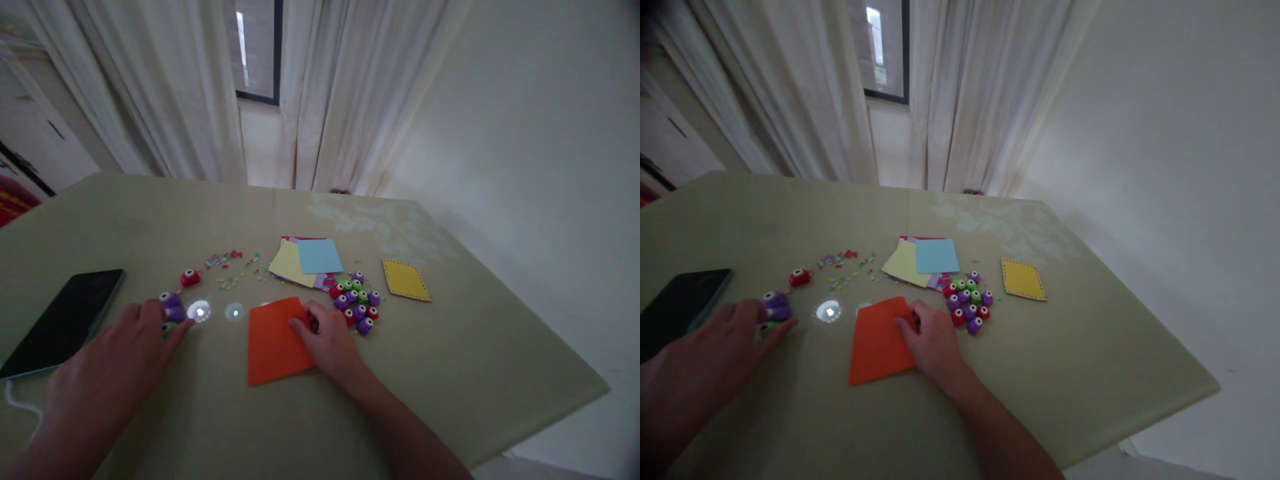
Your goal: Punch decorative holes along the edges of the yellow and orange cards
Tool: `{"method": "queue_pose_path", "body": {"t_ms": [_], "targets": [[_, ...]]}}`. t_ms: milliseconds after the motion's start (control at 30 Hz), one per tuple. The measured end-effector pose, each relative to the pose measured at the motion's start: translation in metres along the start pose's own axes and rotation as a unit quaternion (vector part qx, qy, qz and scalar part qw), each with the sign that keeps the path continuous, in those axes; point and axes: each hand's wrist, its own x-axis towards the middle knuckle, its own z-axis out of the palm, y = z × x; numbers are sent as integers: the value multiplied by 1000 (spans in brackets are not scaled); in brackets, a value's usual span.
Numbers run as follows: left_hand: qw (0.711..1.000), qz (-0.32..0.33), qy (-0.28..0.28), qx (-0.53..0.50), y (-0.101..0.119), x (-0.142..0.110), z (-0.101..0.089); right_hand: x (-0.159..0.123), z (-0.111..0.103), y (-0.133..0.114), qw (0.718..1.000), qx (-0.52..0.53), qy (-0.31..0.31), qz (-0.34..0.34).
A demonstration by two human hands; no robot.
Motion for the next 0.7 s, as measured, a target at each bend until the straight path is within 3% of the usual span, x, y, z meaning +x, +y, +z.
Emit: {"method": "queue_pose_path", "body": {"t_ms": [133, 300, 533, 600, 700], "targets": [[995, 59, -20, 77, 8, -4, 13, -1, 2, -3, 999, -22, -27, 9], [992, 124, -29, -24, 27, -10, 25, -4, 2, -8, 995, -82, -60, 15], [990, 98, 2, -97, 29, -2, 33, -3, -3, -6, 989, -122, -85, 22], [989, 109, -1, -104, 29, 4, 36, -3, -2, -4, 993, -94, -68, 12], [982, 124, -1, -139, 33, 7, 39, -5, 0, -4, 999, -37, 20, -26]]}}
